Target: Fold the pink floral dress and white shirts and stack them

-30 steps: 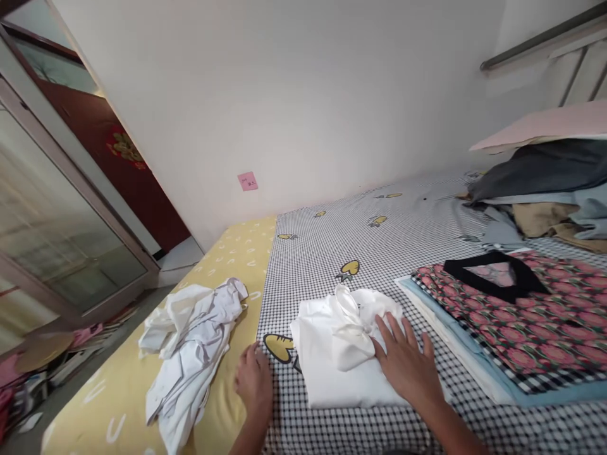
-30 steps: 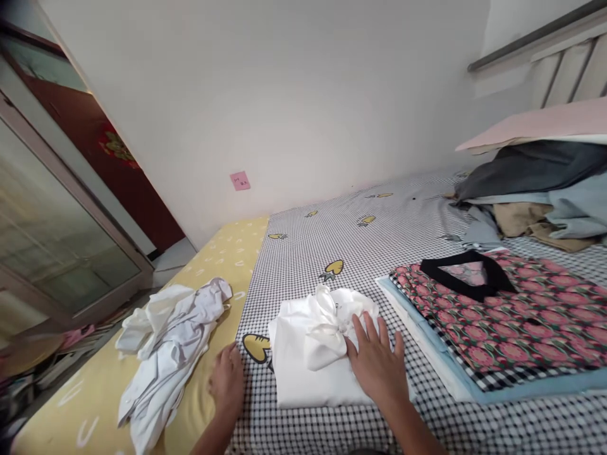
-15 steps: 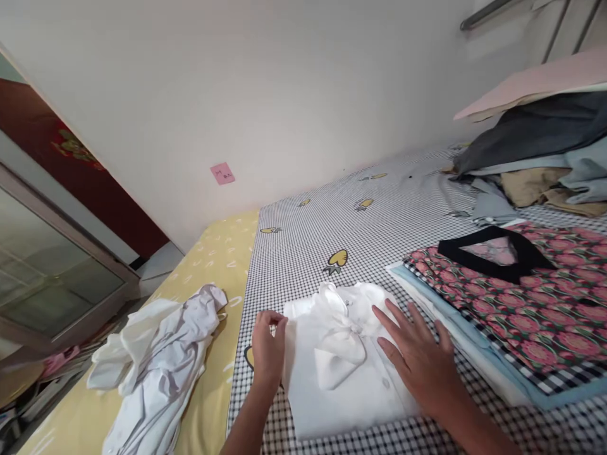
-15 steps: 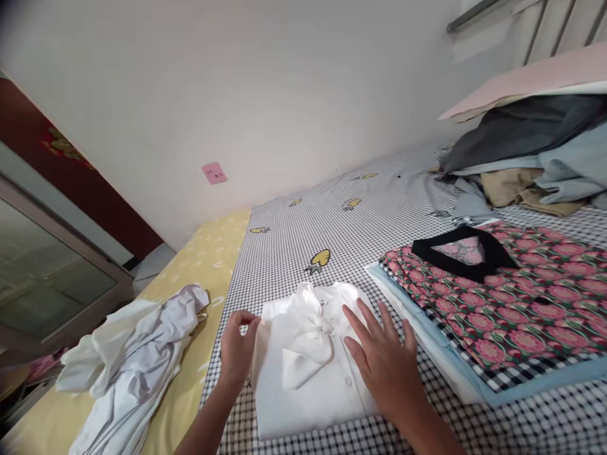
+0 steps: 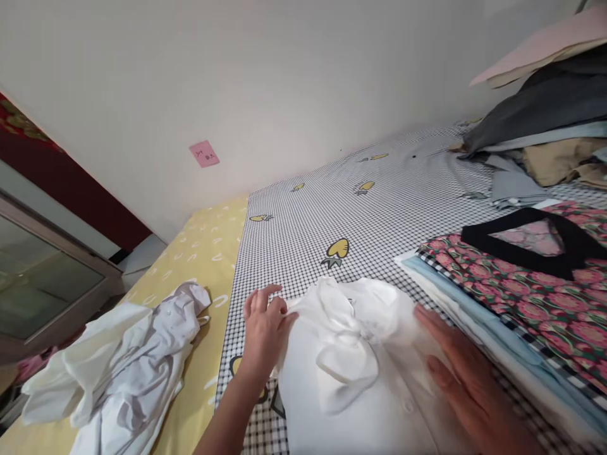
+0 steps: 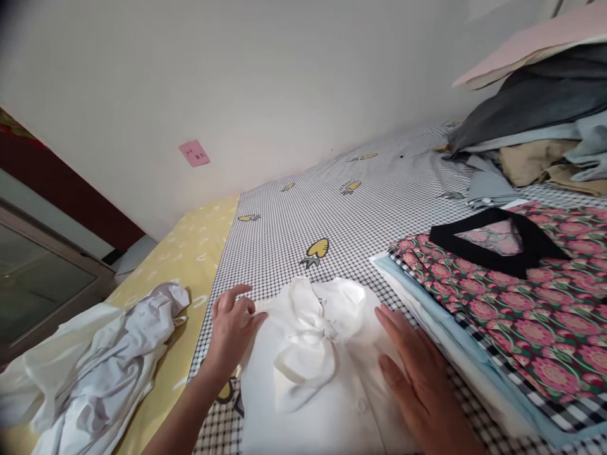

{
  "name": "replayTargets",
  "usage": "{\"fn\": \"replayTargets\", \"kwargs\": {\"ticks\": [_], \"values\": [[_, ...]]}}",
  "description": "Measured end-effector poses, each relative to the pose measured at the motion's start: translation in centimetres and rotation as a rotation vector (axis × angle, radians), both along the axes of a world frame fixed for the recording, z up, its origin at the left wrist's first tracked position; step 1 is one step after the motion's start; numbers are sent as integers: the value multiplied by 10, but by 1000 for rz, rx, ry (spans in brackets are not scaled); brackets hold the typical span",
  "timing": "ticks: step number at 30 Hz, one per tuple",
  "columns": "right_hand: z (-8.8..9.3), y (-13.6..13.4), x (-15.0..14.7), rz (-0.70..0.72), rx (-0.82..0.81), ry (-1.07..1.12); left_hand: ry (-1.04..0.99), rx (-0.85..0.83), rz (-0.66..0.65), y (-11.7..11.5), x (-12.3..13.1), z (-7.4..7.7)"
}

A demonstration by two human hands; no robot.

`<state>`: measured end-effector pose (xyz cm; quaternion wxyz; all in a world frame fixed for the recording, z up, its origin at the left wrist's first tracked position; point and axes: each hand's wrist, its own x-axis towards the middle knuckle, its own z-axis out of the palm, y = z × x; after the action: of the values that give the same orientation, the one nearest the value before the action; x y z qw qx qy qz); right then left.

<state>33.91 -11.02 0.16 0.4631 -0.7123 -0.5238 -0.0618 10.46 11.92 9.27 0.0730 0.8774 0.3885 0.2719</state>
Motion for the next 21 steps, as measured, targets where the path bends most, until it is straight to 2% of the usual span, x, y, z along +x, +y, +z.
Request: {"fn": "replayTargets", "kwargs": {"ticks": [4,6,10,13,16,18,21], "values": [[-12,6,-2,4,-155,-198,-119,-269,70,10,7,-29],[-16,9,-2,-13,-222,-244,-206,-334,127,11,6,-40],[-17,14,-2,-31,-305,-204,-458,-417,278,-1,-11,-49],[-15,19,1,-19,-329,-110,-716,-497,404,-28,-36,-51],[-8,23,8,29,-306,96,-911,-571,483,-69,-63,-55],[0,23,13,95,-232,321,-959,-630,488,-97,-77,-56],[16,8,13,142,15,741,-922,-732,443,-131,-88,-56]]}}
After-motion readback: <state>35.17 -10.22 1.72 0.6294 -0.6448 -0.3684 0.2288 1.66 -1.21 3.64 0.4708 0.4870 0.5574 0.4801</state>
